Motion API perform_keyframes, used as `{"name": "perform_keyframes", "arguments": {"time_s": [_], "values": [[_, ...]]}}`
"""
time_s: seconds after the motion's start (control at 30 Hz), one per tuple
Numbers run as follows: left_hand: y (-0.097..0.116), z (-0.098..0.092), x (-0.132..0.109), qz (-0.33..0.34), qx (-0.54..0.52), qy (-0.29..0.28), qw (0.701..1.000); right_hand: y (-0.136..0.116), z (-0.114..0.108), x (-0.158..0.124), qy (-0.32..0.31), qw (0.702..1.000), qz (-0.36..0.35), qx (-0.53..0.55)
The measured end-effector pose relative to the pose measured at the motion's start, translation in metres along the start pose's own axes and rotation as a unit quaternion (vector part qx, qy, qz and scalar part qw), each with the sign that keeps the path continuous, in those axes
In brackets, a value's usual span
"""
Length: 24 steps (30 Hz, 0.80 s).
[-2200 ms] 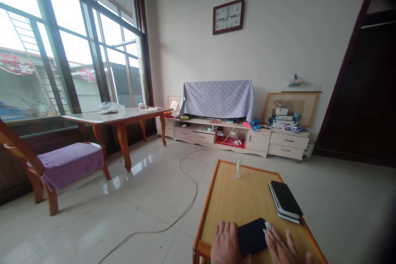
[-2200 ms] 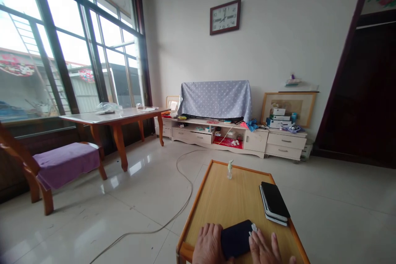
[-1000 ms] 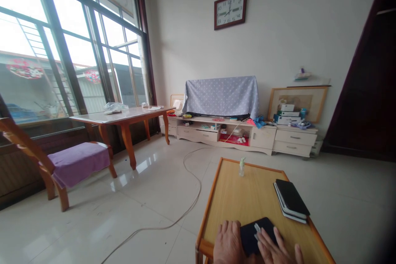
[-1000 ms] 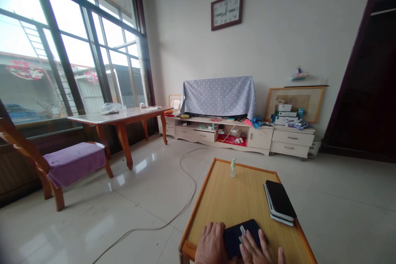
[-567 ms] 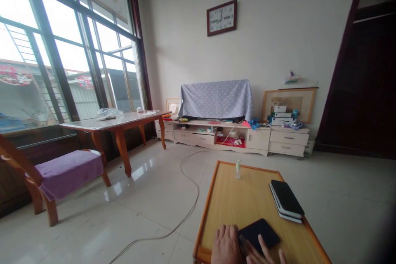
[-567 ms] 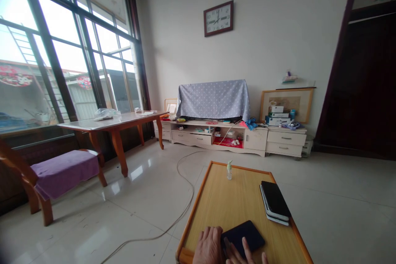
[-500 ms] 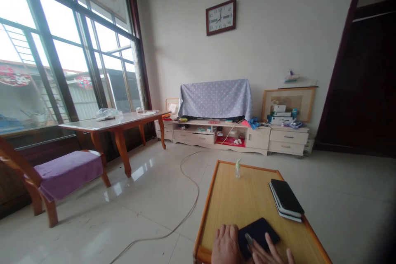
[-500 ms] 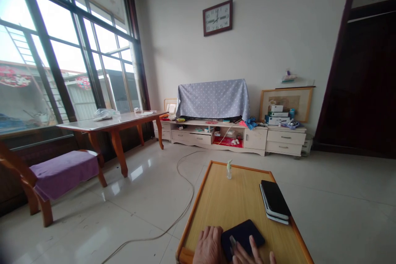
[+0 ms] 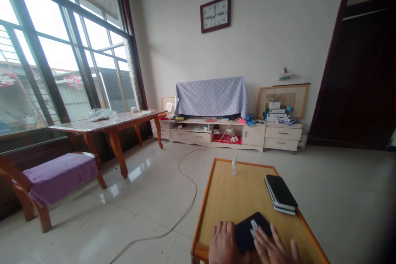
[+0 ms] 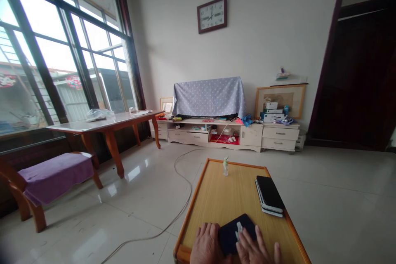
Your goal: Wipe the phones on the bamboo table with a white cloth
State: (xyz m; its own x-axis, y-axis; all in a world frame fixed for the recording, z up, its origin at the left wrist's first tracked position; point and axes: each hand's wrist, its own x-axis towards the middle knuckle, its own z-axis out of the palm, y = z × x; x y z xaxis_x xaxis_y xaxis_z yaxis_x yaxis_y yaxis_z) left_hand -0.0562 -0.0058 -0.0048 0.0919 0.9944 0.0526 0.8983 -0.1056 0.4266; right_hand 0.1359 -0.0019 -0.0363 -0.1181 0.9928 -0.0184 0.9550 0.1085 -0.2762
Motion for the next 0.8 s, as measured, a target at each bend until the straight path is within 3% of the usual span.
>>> {"name": "perform_keyframes", "arguments": {"time_s": [0.1,0.17,0.33,0.5,0.6,0.8], "values": [[0.005,0.0,-0.003,-0.003,0.005,0.026,1.0,0.02,-0.008,0.007,0.015,0.996,0.079,-0.03],[0.008,-0.002,-0.004,-0.004,0.011,0.029,1.0,0.012,-0.008,0.003,0.017,0.997,0.078,-0.022],[0.015,-0.01,-0.004,0.017,0.019,0.014,1.0,-0.023,-0.011,-0.021,0.008,0.998,-0.064,0.021],[0.018,-0.013,0.001,0.032,0.025,0.009,0.999,0.011,-0.033,-0.009,0.025,0.998,0.053,0.018],[0.018,-0.011,0.001,0.037,0.026,0.021,0.999,0.03,-0.038,0.0,0.029,0.996,0.081,0.004],[0.015,-0.01,0.0,0.061,0.024,0.026,0.998,0.027,-0.038,0.002,0.029,0.995,0.091,-0.005]]}}
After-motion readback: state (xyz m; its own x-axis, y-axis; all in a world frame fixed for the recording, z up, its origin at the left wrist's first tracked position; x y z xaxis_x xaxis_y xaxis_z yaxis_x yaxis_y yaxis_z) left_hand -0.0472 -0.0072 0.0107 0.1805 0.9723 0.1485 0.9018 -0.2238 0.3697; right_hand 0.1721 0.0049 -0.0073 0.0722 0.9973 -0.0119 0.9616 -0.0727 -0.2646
